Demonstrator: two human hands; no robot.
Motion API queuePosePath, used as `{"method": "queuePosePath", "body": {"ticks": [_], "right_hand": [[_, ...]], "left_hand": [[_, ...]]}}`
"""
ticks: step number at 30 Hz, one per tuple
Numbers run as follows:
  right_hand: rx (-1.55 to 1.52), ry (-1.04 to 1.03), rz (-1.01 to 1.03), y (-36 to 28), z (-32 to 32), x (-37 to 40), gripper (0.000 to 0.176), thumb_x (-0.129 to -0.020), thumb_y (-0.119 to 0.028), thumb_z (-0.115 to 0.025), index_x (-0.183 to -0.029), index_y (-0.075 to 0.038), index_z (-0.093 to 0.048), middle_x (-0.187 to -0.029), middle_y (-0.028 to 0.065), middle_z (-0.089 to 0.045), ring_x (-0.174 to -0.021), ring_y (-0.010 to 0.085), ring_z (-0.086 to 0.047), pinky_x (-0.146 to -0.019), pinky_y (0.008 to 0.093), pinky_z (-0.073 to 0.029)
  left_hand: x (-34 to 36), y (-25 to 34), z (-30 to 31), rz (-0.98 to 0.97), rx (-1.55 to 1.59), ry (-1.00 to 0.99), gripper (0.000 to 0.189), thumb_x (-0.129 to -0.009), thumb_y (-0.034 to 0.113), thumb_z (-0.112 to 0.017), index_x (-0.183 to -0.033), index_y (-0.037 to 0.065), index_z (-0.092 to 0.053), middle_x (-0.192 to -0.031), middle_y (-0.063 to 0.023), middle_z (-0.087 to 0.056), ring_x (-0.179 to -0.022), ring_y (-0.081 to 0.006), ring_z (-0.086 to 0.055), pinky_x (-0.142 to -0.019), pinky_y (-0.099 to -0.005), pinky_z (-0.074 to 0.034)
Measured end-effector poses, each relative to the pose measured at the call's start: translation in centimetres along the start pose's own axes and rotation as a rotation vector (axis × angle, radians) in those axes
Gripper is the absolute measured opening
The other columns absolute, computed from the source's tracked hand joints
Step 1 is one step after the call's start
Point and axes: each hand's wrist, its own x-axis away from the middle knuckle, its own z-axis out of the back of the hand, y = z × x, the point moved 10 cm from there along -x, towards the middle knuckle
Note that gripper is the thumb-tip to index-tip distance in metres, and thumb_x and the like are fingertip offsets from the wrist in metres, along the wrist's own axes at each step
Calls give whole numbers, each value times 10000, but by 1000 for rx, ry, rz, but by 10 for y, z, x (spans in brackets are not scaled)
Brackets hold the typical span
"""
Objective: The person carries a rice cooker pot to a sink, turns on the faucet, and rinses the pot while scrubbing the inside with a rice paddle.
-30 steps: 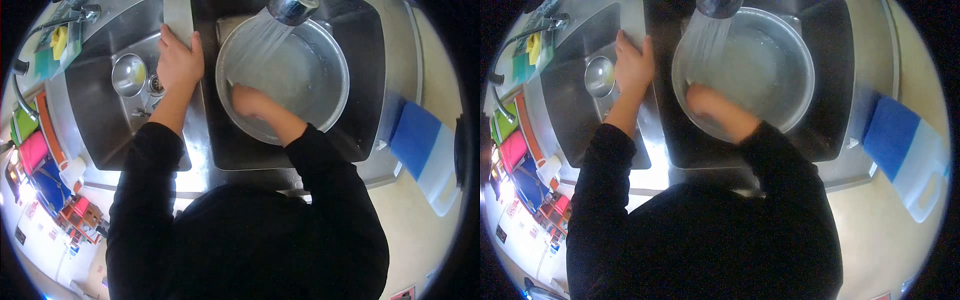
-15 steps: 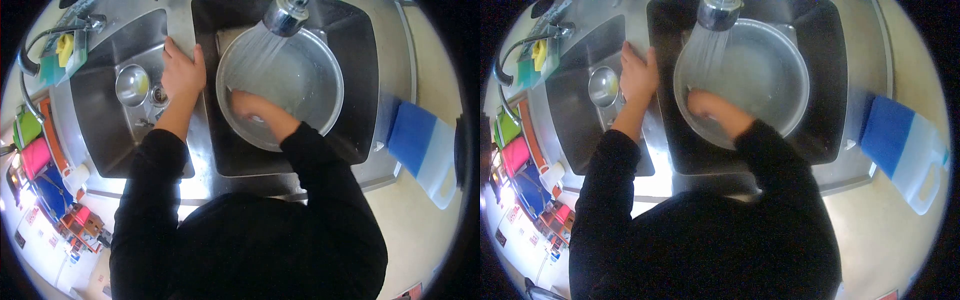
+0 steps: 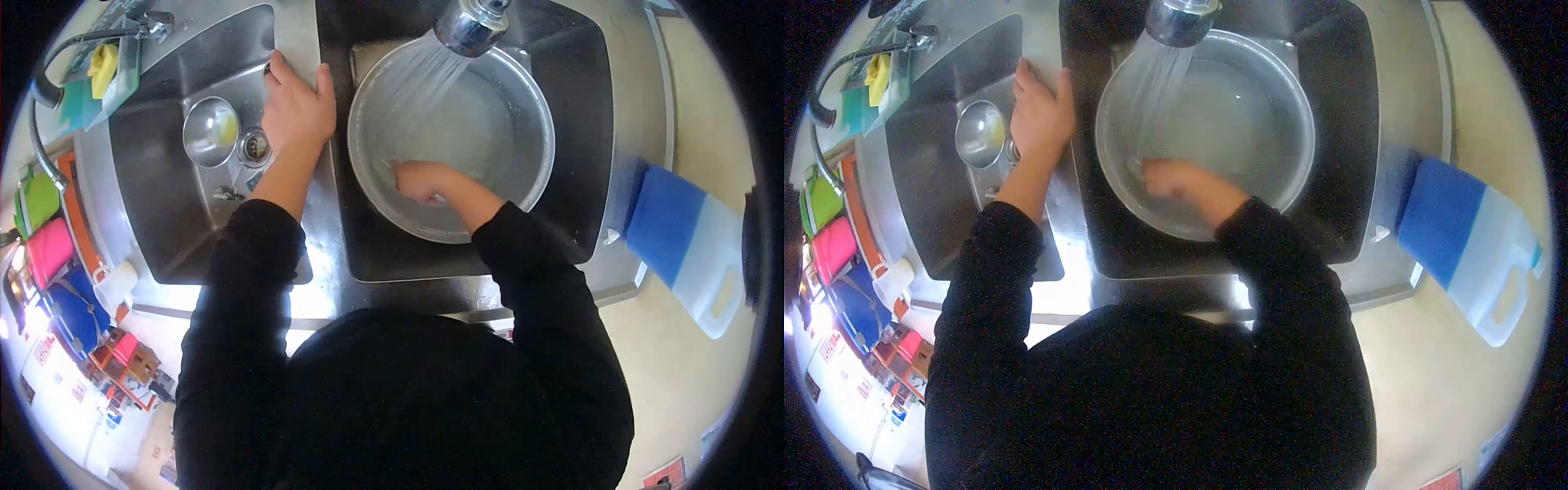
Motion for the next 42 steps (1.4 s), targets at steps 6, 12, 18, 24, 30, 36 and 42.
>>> {"method": "queuePosePath", "body": {"ticks": [6,12,18,24,30,36,42], "right_hand": [[-81,23,-146,-15,-3,34,223,-616,9,-573,-802,130,-594,-744,287,-611,-615,363,-617,-484,440,-470],[121,-53,118,21,-40,-40,77,-600,27,-567,-565,80,-610,-620,257,-603,-600,316,-633,-496,449,-470],[323,-166,61,29,-56,-46,104,-620,12,-572,-638,83,-646,-654,253,-617,-631,325,-646,-546,445,-488],[-60,17,-181,-4,-12,-12,126,-655,-28,-570,-682,57,-659,-701,224,-640,-641,326,-644,-551,441,-482],[183,-50,279,7,-30,-61,148,-626,-64,-603,-703,45,-665,-718,220,-644,-635,319,-637,-551,435,-485],[190,126,128,46,-14,-118,165,-562,-100,-659,-690,3,-679,-684,161,-649,-631,314,-631,-550,415,-485],[77,86,53,99,-11,-172,206,-671,-131,-635,-827,4,-648,-854,196,-647,-793,327,-639,-673,436,-495]], "left_hand": [[1,-2,0,60,29,-65,694,-873,477,-462,-1357,28,-248,-1314,-225,-422,-1065,-412,-536,-880,-462,-445],[1,0,3,-6,-17,39,700,-856,469,-488,-1340,22,-253,-1209,-227,-476,-918,-410,-596,-770,-476,-487],[2,-2,0,60,37,-33,707,-865,502,-459,-1355,33,-260,-1315,-232,-421,-1075,-418,-528,-872,-472,-447],[2,-1,0,66,31,-43,707,-865,498,-458,-1358,30,-262,-1330,-228,-413,-1095,-416,-516,-889,-467,-436],[2,1,1,57,45,-30,702,-867,482,-464,-1359,26,-256,-1326,-227,-418,-1099,-416,-513,-899,-469,-427],[0,2,2,-20,-15,63,689,-859,445,-495,-1336,5,-264,-1221,-245,-470,-936,-417,-585,-796,-466,-475],[0,5,1,-39,-22,97,687,-861,444,-491,-1336,2,-266,-1205,-251,-478,-943,-417,-581,-793,-464,-474]]}}
